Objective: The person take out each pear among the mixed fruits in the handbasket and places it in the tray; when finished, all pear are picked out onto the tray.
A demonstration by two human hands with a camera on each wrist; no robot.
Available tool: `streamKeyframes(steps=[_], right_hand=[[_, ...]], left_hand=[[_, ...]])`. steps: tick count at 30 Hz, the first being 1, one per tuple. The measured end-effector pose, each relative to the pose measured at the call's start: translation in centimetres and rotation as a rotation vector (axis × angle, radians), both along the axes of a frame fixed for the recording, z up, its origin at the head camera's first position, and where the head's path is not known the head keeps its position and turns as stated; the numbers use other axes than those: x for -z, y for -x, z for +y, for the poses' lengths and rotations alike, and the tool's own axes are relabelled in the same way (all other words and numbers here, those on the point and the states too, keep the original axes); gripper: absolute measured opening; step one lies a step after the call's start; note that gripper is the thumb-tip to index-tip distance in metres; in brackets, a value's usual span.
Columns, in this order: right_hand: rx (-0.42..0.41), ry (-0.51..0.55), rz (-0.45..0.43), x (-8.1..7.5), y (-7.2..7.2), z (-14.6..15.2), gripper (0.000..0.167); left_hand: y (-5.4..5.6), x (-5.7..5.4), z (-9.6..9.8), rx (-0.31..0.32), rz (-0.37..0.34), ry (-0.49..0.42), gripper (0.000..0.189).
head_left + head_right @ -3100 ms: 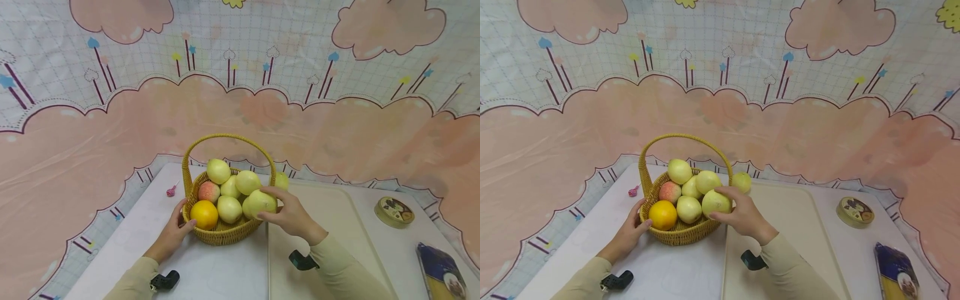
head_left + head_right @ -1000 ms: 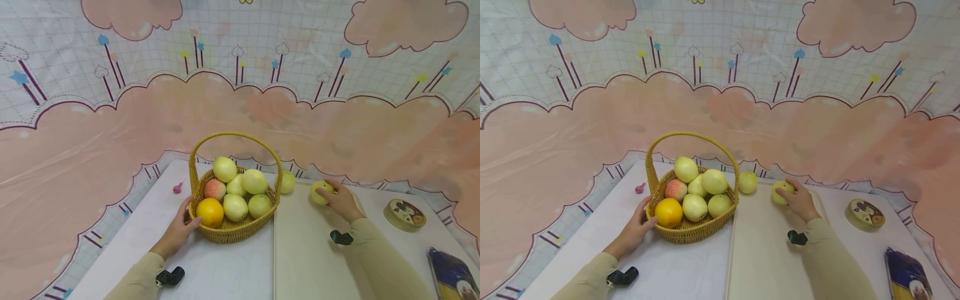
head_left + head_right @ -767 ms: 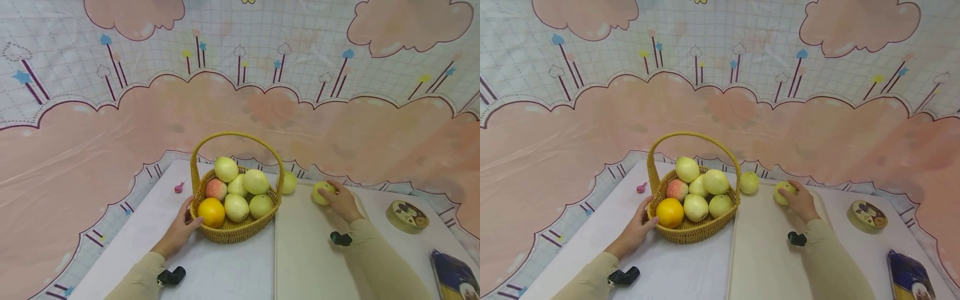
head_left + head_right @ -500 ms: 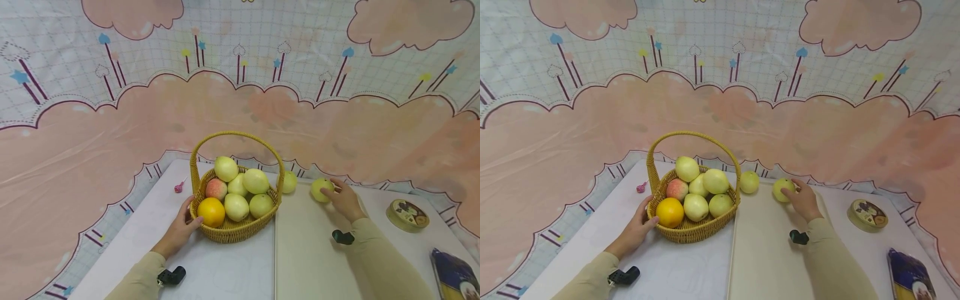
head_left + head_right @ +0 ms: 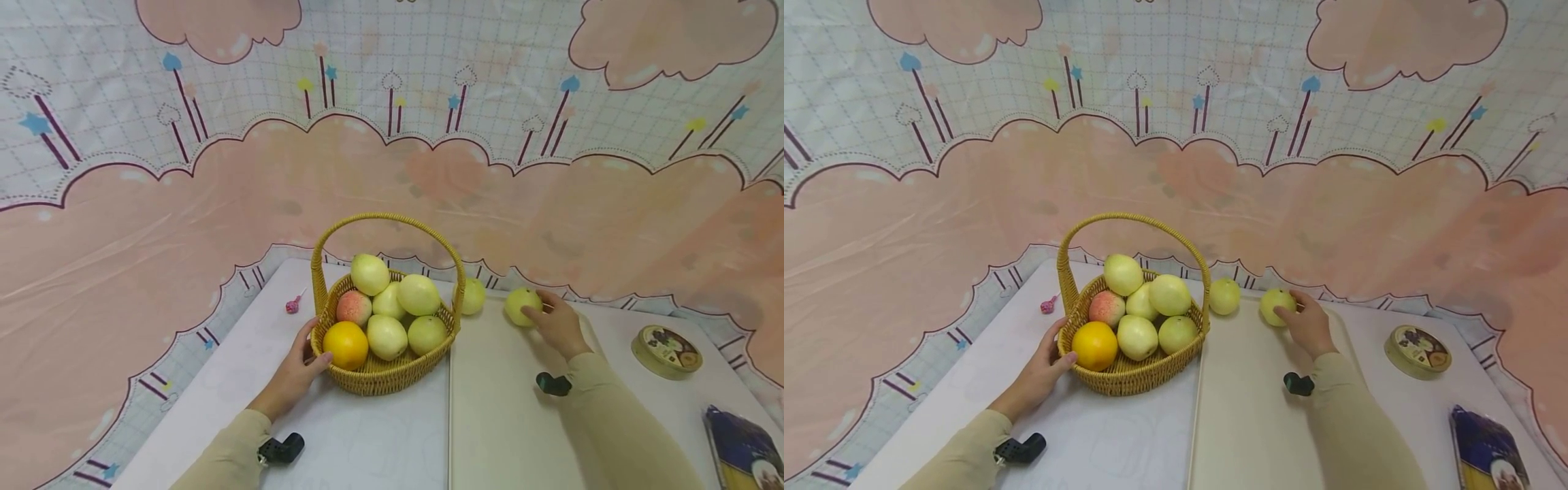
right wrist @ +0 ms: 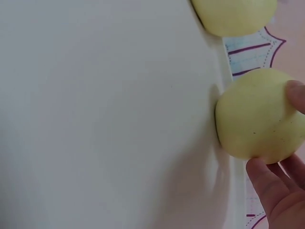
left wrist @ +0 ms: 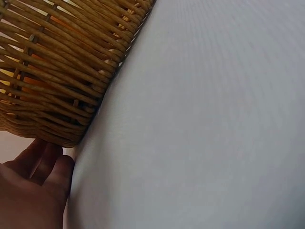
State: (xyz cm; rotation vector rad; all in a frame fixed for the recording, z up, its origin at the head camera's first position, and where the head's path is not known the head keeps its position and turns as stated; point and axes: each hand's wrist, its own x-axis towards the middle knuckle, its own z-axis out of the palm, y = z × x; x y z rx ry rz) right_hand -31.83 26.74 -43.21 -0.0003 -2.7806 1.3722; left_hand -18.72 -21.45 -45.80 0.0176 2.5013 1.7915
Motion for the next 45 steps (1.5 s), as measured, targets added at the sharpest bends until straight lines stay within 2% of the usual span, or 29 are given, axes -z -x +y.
streamKeyframes(steps=[7,18,25,35,45], right_hand=[[0.013,-0.049,0.039,-0.3,0.6,-0.6,0.074],[0.064,-0.068,0.017,-0.4,0.8,-1.3,0.07],[0.043,-0.115,0.022,-0.1,0.9,-1.0,0.075],[-0.007,-0.121,0.087,-1.0,-0.6,-0.9,0.082],[-0.055,-0.136,0.149,-2.2,-3.3,-1.3,0.08]], left_hand=[[0.1,-0.1,0.2,0.001,0.0,-0.005,0.08],[0.0,-0.2,0.3,-0.007,0.005,0.019,0.079],[0.1,-0.1,0.4,-0.006,0.002,0.006,0.081],[-0.1,0.0,0.2,-0.004,0.011,0.018,0.081],[-0.1,0.1,0.1,-0.003,0.005,0.015,0.082]])
